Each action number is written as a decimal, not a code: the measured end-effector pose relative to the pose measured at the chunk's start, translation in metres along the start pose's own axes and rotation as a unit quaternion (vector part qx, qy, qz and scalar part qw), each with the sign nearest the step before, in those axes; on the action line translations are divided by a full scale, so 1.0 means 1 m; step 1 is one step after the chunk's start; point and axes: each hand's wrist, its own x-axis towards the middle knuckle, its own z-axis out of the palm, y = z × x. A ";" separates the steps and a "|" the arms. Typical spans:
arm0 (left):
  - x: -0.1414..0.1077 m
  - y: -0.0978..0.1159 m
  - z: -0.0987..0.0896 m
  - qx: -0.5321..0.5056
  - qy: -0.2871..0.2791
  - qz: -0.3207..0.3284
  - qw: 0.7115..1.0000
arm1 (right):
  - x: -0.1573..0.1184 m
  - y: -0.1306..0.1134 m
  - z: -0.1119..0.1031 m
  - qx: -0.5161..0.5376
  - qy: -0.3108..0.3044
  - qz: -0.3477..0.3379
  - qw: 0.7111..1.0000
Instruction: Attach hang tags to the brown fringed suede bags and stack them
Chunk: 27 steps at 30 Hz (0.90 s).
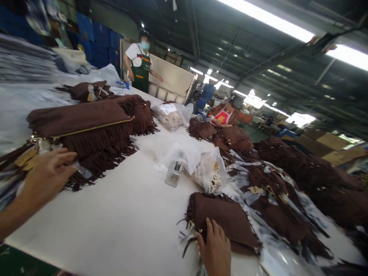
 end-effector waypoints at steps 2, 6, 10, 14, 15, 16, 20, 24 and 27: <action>-0.022 -0.003 0.024 -0.037 -0.051 0.007 0.998 | 0.010 -0.004 -0.004 -0.021 -0.042 -0.034 0.998; -0.069 0.013 0.083 -0.164 -0.277 -0.042 0.946 | 0.023 -0.001 -0.010 -0.007 -0.070 -0.103 0.992; -0.103 0.038 0.123 -0.219 -0.397 -0.027 0.891 | 0.020 0.019 -0.012 -0.019 -0.066 -0.123 0.990; -0.128 0.049 0.148 -0.266 -0.456 -0.046 0.848 | 0.016 0.037 -0.008 -0.107 -0.037 -0.103 0.988; -0.133 0.051 0.152 -0.267 -0.469 -0.051 0.841 | 0.017 0.040 -0.006 -0.123 -0.031 -0.103 0.987; -0.137 0.053 0.155 -0.264 -0.481 -0.053 0.834 | 0.018 0.044 -0.005 -0.134 -0.024 -0.110 0.985; -0.144 0.065 0.166 -0.279 -0.493 -0.055 0.822 | 0.022 0.059 -0.014 -0.123 0.043 -0.147 0.980; -0.139 0.085 0.179 -0.355 -0.476 -0.085 0.800 | 0.028 0.056 -0.043 -0.067 0.143 -0.207 0.965; -0.144 0.098 0.191 -0.378 -0.522 -0.143 0.751 | 0.035 0.036 -0.063 -0.042 0.172 -0.264 0.948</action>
